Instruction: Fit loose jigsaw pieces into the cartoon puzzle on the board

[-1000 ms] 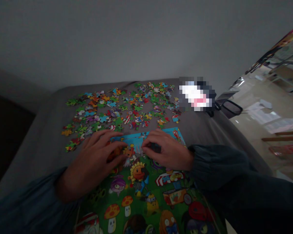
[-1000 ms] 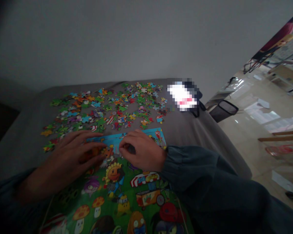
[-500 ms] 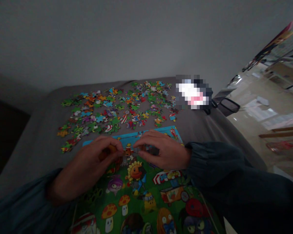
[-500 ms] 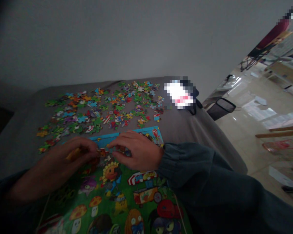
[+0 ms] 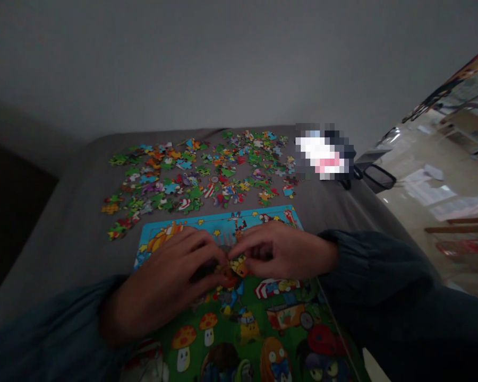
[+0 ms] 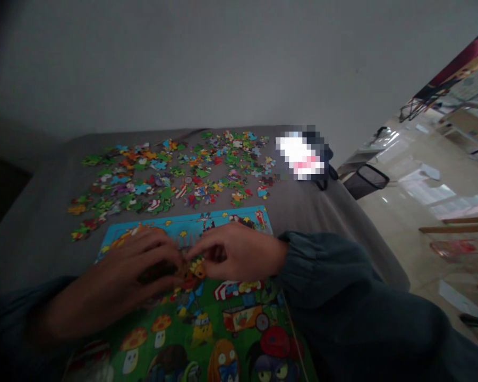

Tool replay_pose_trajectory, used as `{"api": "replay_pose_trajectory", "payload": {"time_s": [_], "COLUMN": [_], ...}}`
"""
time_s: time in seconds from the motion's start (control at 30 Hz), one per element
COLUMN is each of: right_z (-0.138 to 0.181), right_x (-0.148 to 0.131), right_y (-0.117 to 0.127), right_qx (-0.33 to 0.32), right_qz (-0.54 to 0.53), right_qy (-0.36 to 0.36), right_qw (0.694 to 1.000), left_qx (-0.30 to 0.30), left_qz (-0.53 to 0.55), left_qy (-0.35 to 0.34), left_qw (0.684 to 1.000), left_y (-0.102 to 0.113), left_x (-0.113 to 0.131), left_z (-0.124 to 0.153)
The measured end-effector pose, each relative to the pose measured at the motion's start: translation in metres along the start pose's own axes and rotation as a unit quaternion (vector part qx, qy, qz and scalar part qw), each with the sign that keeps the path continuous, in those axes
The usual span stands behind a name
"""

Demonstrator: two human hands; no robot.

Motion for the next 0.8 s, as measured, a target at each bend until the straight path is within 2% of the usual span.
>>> {"api": "replay_pose_trajectory", "payload": {"time_s": [0.2, 0.53, 0.7, 0.8], "right_z": [0.000, -0.001, -0.002, -0.002], "right_x": [0.009, 0.004, 0.007, 0.006], "right_y": [0.001, 0.008, 0.011, 0.014], "right_qx": [-0.001, -0.012, -0.003, 0.011], "right_qz": [-0.018, 0.095, 0.097, 0.146], "right_qy": [-0.076, -0.003, -0.025, -0.014], "right_qw": [0.997, 0.995, 0.995, 0.989], "left_qx": [-0.033, -0.041, -0.038, -0.040], "left_qz": [-0.050, -0.070, -0.084, -0.092], "left_qy": [-0.004, -0.010, -0.011, -0.008], "left_qw": [0.998, 0.997, 0.996, 0.995], "left_y": [-0.006, -0.006, -0.005, -0.005], "left_x": [-0.003, -0.007, -0.009, -0.010], "left_z": [0.004, 0.004, 0.004, 0.005]}}
Point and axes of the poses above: each hand's wrist, its own z-axis away from the middle knuckle, its own y-axis out of the back of the hand, x = y × z, the point moved 5 cm from there along -z, towards the middle knuckle, and after that the axes turned 1 degree about y, right-handed, at the moved point
